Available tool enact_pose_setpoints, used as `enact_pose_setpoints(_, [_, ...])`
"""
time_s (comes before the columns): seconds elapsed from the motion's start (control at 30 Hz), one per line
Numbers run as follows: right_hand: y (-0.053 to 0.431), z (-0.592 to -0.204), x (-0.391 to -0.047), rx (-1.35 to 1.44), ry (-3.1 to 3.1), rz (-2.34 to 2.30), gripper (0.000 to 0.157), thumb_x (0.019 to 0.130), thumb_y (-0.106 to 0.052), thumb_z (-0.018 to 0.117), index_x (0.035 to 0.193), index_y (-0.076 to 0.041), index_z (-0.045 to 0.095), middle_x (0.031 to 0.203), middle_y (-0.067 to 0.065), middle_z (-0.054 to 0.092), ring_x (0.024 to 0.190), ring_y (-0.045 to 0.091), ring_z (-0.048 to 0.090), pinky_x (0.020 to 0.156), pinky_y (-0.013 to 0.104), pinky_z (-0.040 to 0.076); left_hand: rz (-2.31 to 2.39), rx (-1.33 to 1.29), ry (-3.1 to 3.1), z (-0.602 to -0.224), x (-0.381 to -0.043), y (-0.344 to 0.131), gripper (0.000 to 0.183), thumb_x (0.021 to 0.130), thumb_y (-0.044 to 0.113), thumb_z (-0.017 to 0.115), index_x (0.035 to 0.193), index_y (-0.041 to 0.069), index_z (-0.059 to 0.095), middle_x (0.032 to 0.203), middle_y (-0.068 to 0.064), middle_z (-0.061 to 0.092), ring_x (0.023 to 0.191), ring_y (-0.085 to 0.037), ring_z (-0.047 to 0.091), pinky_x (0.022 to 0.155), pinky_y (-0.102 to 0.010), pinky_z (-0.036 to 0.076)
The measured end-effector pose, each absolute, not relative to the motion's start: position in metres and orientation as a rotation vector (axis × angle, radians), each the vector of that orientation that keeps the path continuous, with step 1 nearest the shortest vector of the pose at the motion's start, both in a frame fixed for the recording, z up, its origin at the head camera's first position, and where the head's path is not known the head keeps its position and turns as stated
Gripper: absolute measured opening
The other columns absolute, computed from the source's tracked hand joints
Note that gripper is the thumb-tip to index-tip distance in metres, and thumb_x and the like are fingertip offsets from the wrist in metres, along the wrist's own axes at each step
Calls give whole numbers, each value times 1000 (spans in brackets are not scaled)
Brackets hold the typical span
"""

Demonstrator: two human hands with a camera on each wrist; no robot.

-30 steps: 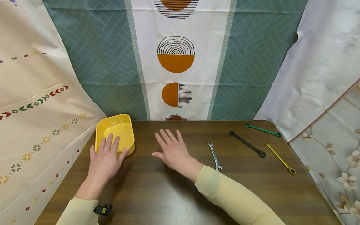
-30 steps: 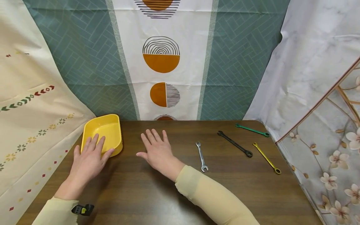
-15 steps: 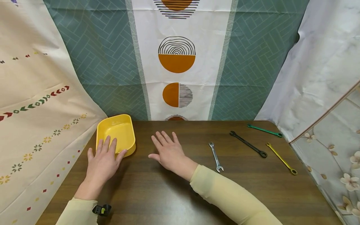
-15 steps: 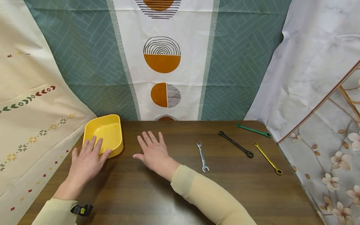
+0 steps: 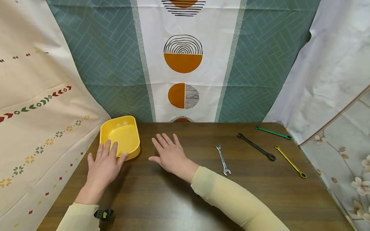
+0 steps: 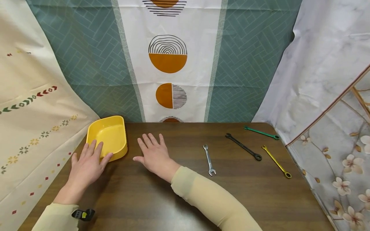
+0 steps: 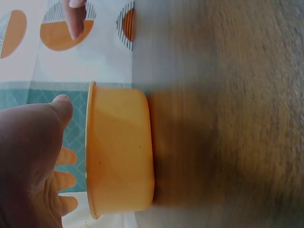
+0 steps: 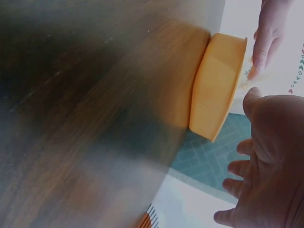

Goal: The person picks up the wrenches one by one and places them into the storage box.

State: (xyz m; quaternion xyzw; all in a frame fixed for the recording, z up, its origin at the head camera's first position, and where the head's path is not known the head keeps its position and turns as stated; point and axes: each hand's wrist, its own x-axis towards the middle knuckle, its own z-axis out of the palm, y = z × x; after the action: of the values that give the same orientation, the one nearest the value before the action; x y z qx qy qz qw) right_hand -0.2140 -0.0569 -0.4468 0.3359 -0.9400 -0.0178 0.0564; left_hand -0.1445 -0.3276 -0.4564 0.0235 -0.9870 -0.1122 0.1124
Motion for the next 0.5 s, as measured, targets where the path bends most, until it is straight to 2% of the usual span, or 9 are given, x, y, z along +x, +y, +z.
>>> enact_pose_setpoints(0.5, [-74, -447, -216, 1043, -2874, -45, 83, 111, -74, 35, 178, -25, 26, 183, 1, 22, 169, 24, 20, 135, 57, 15, -336, 90, -2904, -459, -143, -336, 82, 114, 59, 51, 163, -6, 42, 170, -38, 30, 156, -62, 23, 115, -91, 10])
